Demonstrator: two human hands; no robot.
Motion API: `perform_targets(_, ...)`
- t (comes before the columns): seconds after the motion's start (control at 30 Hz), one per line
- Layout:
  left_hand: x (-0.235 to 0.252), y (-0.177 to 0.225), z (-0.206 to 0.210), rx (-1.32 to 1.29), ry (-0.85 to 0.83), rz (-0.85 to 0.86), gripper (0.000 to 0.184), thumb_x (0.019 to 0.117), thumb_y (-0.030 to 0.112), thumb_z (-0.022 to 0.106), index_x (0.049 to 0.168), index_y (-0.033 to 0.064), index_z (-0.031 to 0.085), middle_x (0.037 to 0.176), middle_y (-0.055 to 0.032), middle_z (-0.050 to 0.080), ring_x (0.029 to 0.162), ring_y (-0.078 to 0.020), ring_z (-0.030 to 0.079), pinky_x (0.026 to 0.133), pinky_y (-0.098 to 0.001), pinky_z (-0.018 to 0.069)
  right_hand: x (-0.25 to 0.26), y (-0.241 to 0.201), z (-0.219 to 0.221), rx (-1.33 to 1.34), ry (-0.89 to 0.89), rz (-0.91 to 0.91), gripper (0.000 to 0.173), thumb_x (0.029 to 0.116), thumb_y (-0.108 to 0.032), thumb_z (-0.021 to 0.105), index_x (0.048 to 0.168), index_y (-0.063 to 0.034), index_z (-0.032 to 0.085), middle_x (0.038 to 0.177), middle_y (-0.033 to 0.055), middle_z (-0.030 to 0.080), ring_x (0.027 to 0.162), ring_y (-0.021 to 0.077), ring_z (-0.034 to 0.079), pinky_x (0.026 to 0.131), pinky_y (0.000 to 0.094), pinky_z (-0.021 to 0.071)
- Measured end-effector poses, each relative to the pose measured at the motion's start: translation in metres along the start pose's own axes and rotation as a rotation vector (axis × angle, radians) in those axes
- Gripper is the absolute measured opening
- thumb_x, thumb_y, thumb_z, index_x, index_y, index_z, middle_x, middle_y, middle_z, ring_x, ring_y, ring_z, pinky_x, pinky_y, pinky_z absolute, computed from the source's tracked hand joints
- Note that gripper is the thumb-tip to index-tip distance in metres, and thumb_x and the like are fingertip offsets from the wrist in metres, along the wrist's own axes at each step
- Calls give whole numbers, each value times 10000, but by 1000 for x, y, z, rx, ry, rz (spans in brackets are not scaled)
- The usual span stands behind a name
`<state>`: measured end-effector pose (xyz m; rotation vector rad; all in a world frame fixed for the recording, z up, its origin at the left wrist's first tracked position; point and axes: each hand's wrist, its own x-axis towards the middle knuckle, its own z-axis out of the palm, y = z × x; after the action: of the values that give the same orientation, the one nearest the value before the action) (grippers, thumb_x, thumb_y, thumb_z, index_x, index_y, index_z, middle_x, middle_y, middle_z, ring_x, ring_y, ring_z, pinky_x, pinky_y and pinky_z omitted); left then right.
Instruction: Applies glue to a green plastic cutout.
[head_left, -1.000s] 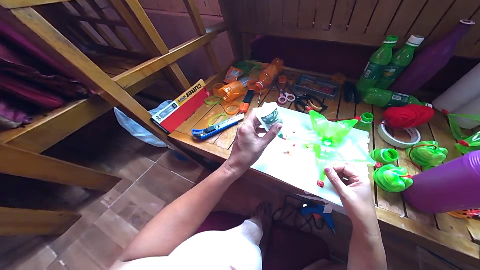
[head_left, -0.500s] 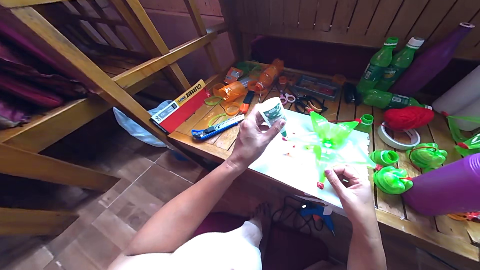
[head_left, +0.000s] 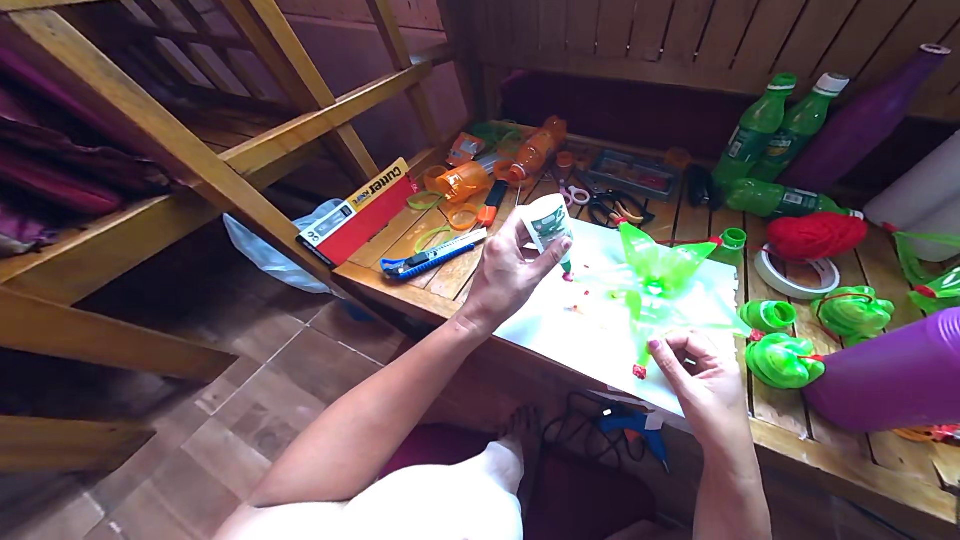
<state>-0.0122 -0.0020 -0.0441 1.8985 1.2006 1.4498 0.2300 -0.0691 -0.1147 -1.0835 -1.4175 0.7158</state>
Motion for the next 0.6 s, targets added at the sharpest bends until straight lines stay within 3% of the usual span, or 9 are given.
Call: perform_targets(0.6, -3, 0, -8, 22, 33, -30, 399, 974, 158, 708, 1310, 20, 544, 1141, -68, 701, 975, -71, 717, 847, -237, 604, 0, -1, 2, 39, 14, -3, 132, 926, -161, 699, 856, -50, 714, 833, -54, 620, 690, -74, 550, 622, 69, 470)
